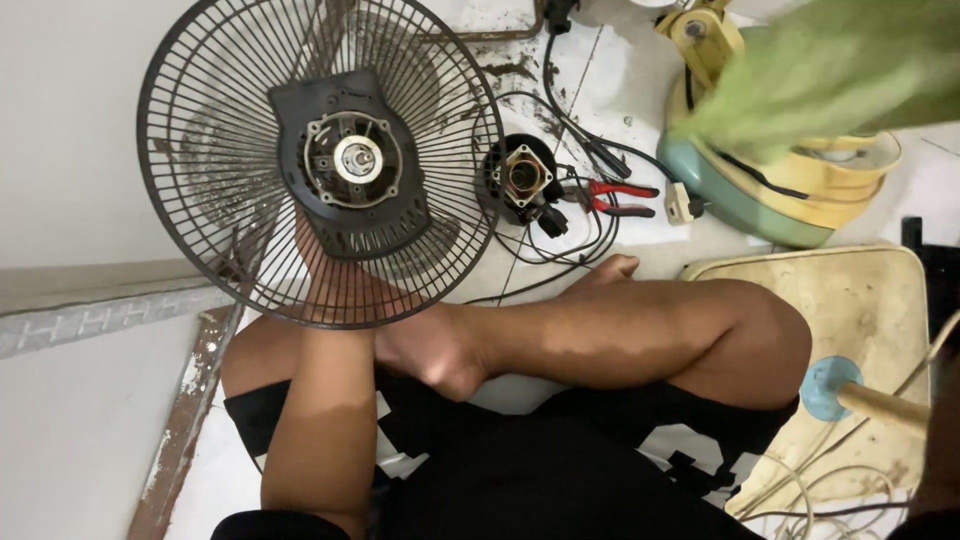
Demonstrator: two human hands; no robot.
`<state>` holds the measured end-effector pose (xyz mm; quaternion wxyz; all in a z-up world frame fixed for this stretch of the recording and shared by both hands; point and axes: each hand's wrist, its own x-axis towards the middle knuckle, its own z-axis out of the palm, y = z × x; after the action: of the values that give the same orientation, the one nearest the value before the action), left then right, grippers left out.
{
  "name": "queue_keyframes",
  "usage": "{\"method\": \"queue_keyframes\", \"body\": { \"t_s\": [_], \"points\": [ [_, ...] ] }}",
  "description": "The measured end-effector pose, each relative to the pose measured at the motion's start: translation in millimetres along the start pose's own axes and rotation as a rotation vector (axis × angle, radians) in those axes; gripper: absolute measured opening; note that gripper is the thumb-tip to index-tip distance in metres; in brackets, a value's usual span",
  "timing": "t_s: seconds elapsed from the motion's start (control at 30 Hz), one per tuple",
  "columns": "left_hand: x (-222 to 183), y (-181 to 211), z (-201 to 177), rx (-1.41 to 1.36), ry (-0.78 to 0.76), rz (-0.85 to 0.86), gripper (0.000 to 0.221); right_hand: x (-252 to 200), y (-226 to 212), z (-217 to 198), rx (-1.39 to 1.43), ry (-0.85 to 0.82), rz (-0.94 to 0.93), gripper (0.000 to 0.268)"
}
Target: The person disassembles the electric fan and uses a brush to clean its parts.
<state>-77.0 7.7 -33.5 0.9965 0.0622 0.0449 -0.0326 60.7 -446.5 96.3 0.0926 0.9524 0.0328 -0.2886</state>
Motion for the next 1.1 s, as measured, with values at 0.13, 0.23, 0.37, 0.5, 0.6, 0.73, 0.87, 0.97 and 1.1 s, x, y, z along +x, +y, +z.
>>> {"method": "queue_keyframes", "body": {
  "t_s": [0.13,0.23,0.37,0.5,0.6,0.73,0.87,0.97,1.1],
  "points": [
    [-2.8,1.6,2.2,0.014,0.000,-0.002,0.038,9.0,1.1,9.4,0.004,-0.001,-0.007,0.054],
    [-6.0,7.6,2.3,0.026,0.000,0.007,0.038,19.2,25.5,92.1,0.004,0.002,-0.021,0.055],
    [-6.5,15.7,3.4,0.046,0.003,0.028,0.038,22.9,-0.9,26.5,0.002,0.006,-0.051,0.057],
    [-4.9,25.2,1.3,0.062,0.006,0.056,0.038,26.2,-11.2,20.3,-0.007,0.011,-0.084,0.058],
    [-8.8,30.1,0.7,0.070,0.015,0.089,0.038,32.5,-11.8,26.6,-0.023,0.012,-0.120,0.059],
    [-14.6,32.5,1.6,0.080,0.026,0.122,0.038,40.2,-19.3,22.8,-0.040,0.011,-0.156,0.061],
    [55.9,14.3,64.0,0.095,0.038,0.132,0.038,35.2,-21.9,27.2,-0.041,0.002,-0.177,0.062],
    [74.8,13.4,72.1,0.105,0.045,0.136,0.038,36.8,-24.2,27.6,-0.041,-0.003,-0.189,0.063],
    [75.3,14.0,71.4,0.116,0.065,0.141,0.038,38.4,-6.2,33.7,0.001,0.045,-0.222,0.064]
  ]
}}
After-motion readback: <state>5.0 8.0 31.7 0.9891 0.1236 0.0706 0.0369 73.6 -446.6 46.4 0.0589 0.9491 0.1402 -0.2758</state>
